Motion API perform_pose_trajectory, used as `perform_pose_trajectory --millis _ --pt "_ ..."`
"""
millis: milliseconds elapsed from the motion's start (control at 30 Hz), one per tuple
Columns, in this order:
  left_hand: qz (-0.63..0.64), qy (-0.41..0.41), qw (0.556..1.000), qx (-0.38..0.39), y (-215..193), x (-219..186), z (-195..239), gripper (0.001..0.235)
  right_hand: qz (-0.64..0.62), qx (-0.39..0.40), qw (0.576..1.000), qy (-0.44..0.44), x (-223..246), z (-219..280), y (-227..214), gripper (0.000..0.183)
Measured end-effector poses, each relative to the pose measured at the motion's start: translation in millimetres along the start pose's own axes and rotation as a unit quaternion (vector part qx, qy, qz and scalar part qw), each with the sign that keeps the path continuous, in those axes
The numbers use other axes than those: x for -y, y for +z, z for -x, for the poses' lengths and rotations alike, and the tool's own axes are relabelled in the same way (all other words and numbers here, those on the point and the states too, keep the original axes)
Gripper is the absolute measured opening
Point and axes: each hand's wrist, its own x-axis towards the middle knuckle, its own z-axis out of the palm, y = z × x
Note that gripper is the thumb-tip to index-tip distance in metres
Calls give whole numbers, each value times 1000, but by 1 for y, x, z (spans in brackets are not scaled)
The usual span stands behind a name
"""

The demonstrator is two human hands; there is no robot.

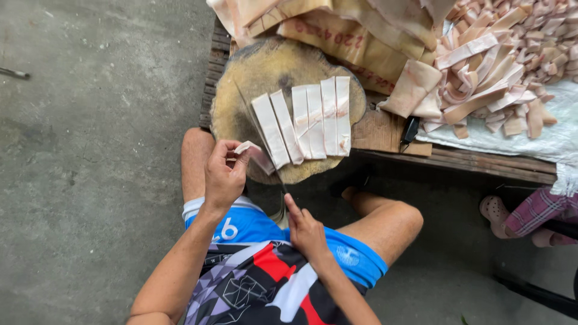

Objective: The person sits at a low wooden table and uses a large knife to slice sheets of pork skin into thin strips on a round wooden cutting board. The person repeatedly picks up sheets of skin, cuts them into strips, and places the cut pieces onto a white cloth on the table.

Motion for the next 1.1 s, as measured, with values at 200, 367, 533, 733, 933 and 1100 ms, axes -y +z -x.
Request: perform_pose_trajectory --millis 200,367,533,733,933,1100 --pt "72 54 995 34 7 -8 -12 13 -254 23 952 168 -20 3 -18 66" --pt "83 149 972 161 33 -24 -43 23 -527 -26 819 225 -55 -1 -38 74" --pt "-275 358 797 402 55 -39 -88 71 -658 -58 710 244 -83 1 -58 70" --pt "-596 371 488 519 77 -56 -109 148 -739 -106 618 247 -122 4 -59 67" --pt "-583 493 408 501 147 -66 -134 154 -738 -118 619 241 -131 -14 -50 68" --pt "-636 445 329 539 203 -68 -152 151 -739 -138 619 227 -120 -14 -52 68"
